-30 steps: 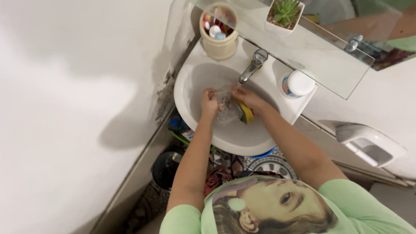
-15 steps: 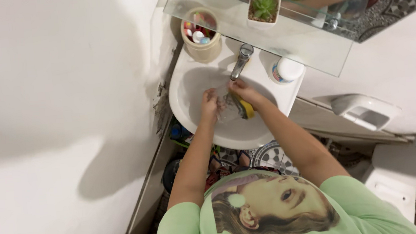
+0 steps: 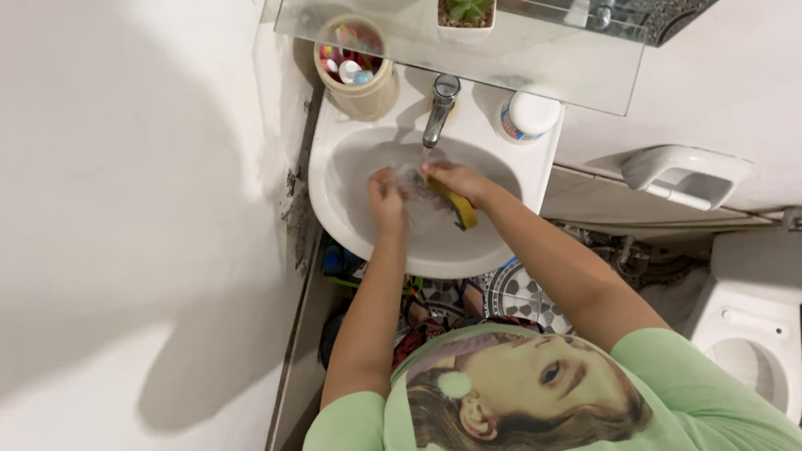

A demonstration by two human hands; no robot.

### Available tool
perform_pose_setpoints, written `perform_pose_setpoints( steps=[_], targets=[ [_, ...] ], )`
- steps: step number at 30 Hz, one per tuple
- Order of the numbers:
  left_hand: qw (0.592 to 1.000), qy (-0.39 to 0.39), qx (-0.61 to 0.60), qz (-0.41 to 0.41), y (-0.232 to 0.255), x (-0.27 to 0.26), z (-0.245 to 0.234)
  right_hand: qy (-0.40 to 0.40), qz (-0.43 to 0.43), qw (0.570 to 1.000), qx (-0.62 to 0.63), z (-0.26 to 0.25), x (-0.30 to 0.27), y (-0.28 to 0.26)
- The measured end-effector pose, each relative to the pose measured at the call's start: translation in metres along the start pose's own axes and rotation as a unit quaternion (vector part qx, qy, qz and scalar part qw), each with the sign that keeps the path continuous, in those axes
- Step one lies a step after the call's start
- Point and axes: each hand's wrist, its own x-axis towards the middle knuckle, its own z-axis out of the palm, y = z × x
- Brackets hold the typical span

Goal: The person retrieves a small transparent plastic container from a bathroom shelf, then washes it under running water at the sink using a yellow sponge. After rinsing, the person returns the container to the shelf.

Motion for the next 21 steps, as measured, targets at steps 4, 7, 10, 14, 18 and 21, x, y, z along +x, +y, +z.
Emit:
perform_pose_setpoints(
  steps=[4, 7, 10, 14, 18, 21],
  targets=[
    [0.996, 0.024, -0.068, 0.059, 0.012, -0.004, 0.006, -0.111, -0.119, 0.986, 0.041, -0.002, 0.002, 0.026],
    [0.996, 0.008, -0.015, -0.088, 0.044, -0.015, 0.003, 0.047, -0.213, 0.967, -0.134, -0.007, 0.017, 0.031],
    [0.949, -0.112, 0.149, -0.253, 0.091, -0.010, -0.002, 0.107, -0.161, 0.973, -0.126, -0.011, 0.027, 0.021],
    [0.949, -0.128, 0.186, -0.221, 0.087, 0.005, -0.012, 0.128, -0.156, 0.966, -0.163, -0.013, 0.034, 0.010],
    [0.973, -0.049, 0.177, -0.138, 0.055, 0.005, -0.023, 0.200, -0.220, 0.923, -0.243, 0.001, 0.031, 0.024],
    [0.984, 0.001, 0.130, -0.121, 0.035, -0.002, -0.023, 0.201, -0.248, 0.926, -0.202, 0.010, 0.029, 0.025]
  ],
)
